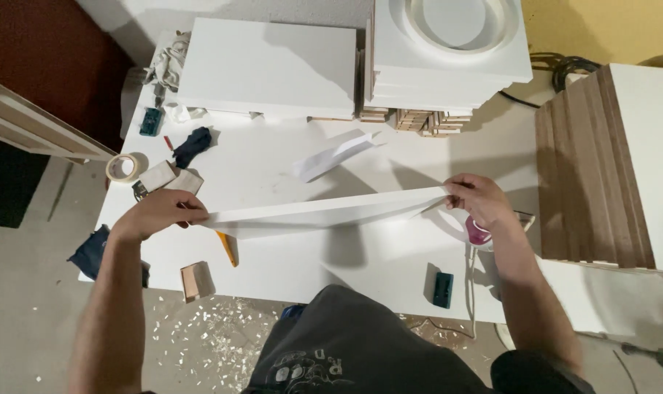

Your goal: The person sands the edges of a white rectangular board using a sanding block and a utility knife. They then place the board on a stack of similar boards and use a clothes iron to press a strip of edge banding onto the board's edge.

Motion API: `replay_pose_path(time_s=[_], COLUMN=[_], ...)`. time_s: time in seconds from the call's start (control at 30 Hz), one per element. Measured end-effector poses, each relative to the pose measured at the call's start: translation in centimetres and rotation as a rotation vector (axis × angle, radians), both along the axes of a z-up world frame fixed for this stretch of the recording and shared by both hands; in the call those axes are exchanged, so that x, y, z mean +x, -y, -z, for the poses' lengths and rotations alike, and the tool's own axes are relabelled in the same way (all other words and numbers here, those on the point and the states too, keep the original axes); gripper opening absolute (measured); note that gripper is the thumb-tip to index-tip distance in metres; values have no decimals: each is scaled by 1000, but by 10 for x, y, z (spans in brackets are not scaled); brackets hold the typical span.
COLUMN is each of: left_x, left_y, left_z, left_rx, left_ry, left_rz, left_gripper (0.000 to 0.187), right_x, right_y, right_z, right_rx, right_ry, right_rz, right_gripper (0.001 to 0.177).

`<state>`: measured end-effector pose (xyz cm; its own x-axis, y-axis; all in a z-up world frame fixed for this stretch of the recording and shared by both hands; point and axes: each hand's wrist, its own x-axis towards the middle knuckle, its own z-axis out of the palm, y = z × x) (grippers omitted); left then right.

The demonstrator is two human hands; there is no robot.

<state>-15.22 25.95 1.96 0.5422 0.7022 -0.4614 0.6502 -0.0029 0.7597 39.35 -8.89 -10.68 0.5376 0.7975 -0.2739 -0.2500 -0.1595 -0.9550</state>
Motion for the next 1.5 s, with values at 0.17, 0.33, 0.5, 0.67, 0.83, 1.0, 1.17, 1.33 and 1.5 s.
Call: replay_pose_path(time_s=[0.17,0.33,0.5,0.67,0.83,1.0,1.17,1.33,1.5], left_x=[76,218,323,346,333,282,210,200,201], left_y=[-45,-47,-77,-97,-78,-23,38,29,24], left_z=[-18,117,373,438,290,62,-27,34,76], left_rx=[265,416,643,858,571,255,-413,-83,105], left_ry=[-332,-224,-427,-501,-246,189,298,-29,-74], left_rz=[459,855,1466,1397,965,783,613,732,727], left_gripper=[50,34,61,45,24,23,23,37,37], right_x=[-9,-15,-25,-41,-29,-32,-44,-29,-22], right_y=[1,3,-1,-3,0,2,-2,-2,0], right_z=[-8,-11,-25,-47,-18,-29,-53,-30,-21], right_rx=[-49,-61,-53,-93,-35,-28,-58,-37,-7], right_ry=[48,44,-7,52,10,44,89,124,87], right_rz=[14,14,95,104,97,41,25,-3,-18], right_gripper=[21,23,23,25,22,26,24,24,21])
